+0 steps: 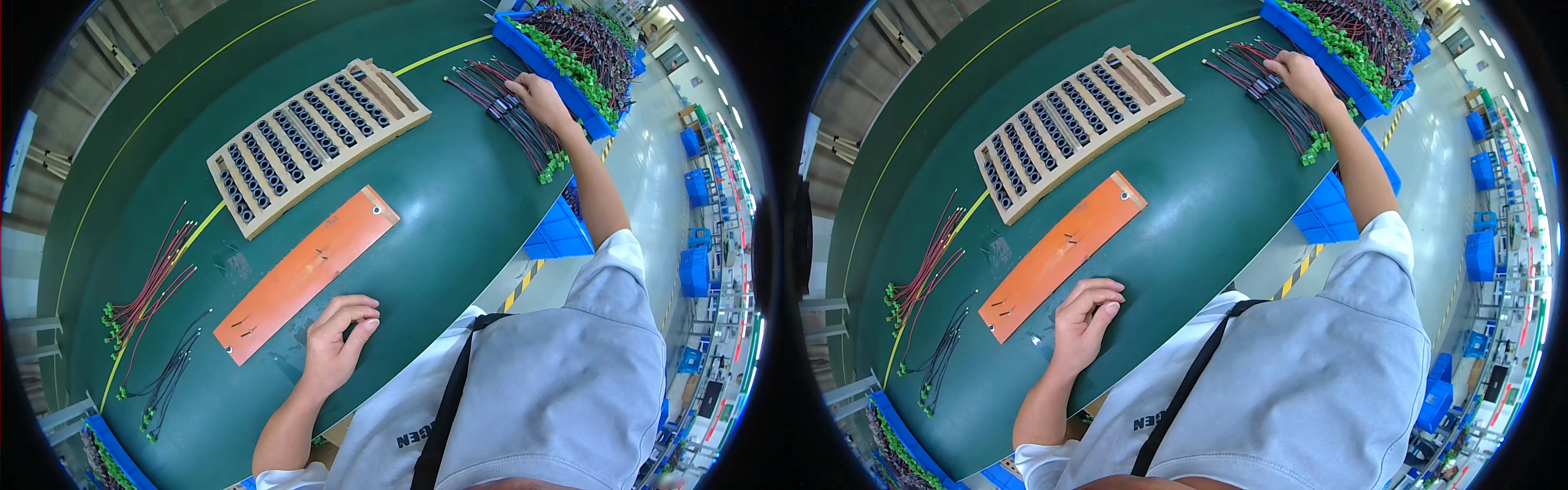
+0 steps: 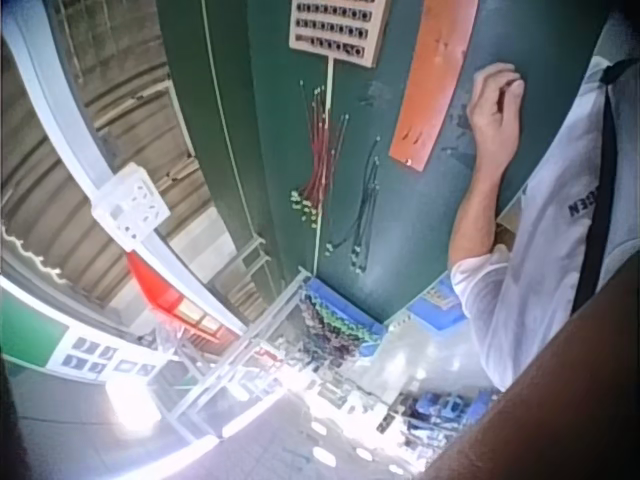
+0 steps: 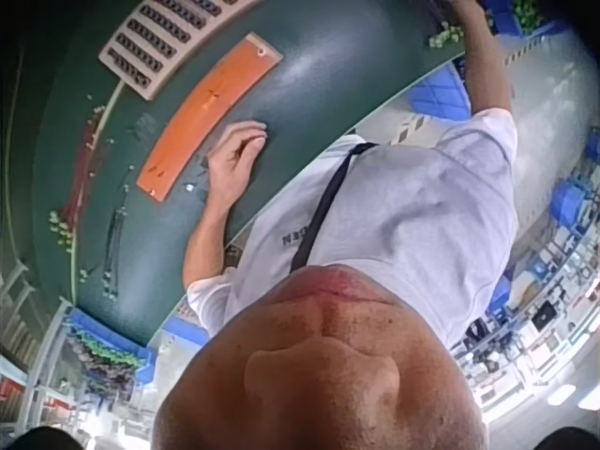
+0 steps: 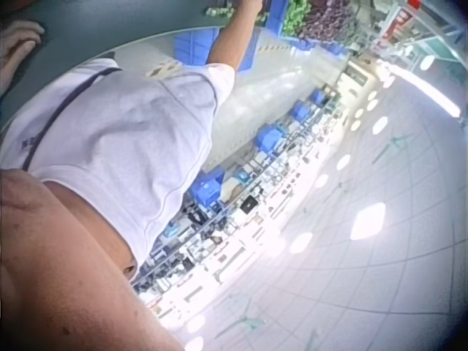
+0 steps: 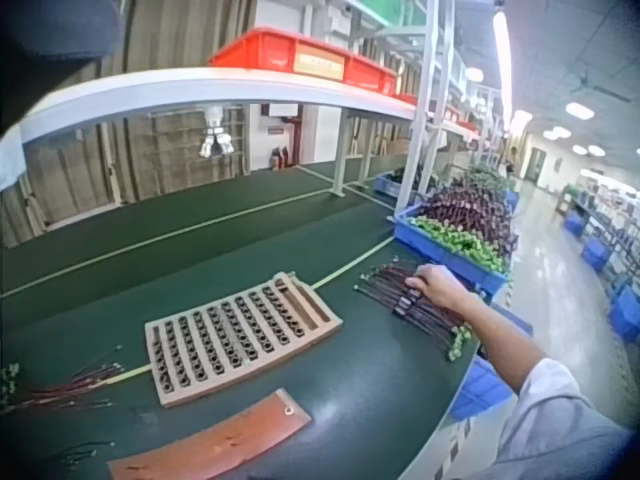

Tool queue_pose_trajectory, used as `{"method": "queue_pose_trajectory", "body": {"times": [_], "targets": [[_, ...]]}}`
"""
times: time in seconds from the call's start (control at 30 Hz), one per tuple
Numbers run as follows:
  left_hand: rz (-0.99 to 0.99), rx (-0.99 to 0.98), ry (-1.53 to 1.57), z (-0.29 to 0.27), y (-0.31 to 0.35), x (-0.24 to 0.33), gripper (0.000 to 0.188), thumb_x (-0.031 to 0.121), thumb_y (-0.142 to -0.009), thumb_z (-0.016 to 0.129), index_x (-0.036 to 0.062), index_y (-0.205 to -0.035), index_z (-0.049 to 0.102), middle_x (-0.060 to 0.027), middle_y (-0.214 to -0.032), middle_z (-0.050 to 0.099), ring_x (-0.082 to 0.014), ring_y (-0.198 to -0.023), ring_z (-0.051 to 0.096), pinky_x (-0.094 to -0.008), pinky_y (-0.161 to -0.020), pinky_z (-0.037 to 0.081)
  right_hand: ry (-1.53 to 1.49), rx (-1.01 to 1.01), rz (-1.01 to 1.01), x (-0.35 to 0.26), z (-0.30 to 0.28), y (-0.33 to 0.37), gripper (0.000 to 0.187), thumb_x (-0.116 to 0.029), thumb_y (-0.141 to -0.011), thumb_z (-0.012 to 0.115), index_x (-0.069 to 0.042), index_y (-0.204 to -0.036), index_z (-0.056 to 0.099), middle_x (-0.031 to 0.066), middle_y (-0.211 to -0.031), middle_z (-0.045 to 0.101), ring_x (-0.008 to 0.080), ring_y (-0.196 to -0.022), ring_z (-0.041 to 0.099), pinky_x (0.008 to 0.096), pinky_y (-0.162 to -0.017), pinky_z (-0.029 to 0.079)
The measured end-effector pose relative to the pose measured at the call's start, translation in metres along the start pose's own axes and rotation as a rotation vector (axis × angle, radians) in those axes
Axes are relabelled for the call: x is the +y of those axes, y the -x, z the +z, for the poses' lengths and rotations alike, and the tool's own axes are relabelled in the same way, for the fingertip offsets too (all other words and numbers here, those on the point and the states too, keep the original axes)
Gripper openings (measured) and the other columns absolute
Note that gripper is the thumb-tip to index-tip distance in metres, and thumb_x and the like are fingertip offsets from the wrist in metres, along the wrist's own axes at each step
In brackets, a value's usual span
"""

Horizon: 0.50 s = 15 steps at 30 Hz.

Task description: The person assembles small green connectors and electrical wires at a workbench using a small assembly tool.

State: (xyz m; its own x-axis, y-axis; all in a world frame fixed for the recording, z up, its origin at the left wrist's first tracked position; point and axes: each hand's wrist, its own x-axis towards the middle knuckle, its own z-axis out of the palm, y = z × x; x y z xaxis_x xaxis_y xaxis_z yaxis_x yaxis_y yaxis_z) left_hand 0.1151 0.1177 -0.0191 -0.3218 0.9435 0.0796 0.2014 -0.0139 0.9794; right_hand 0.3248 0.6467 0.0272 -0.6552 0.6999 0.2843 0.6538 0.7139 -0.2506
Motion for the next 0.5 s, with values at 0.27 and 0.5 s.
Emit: {"method": "queue_pose_trajectory", "body": {"times": [0.27,0.5], "targets": [[0.041,0.018,-0.065,0.0,-0.001,0.003,0.006,0.001,-0.092,0.071,-0.001,-0.097,0.072,-0.0111,-0.11,0.071,-0.0198,-0.095,0.066,-0.0303,-0.08,0.053,0.187,0.005,0.123,-0.003,0.009,0.037,0.035,-0.038,-0.09,0.073,-0.005,-0.102,0.072,0.013,-0.101,0.067,0.0342,-0.103,0.065,0.0444,-0.087,0.052],[0.036,0.03,-0.075,-0.003,0.0,0.005,0.006,0.002,-0.091,0.072,-0.0012,-0.096,0.071,-0.0105,-0.109,0.07,-0.02,-0.093,0.067,-0.0309,-0.081,0.054,0.252,0.375,-0.227,-0.051,0.021,0.024,0.018,-0.021,-0.093,0.069,-0.004,-0.099,0.072,0.0124,-0.097,0.067,0.0334,-0.093,0.066,0.0444,-0.081,0.053]]}}
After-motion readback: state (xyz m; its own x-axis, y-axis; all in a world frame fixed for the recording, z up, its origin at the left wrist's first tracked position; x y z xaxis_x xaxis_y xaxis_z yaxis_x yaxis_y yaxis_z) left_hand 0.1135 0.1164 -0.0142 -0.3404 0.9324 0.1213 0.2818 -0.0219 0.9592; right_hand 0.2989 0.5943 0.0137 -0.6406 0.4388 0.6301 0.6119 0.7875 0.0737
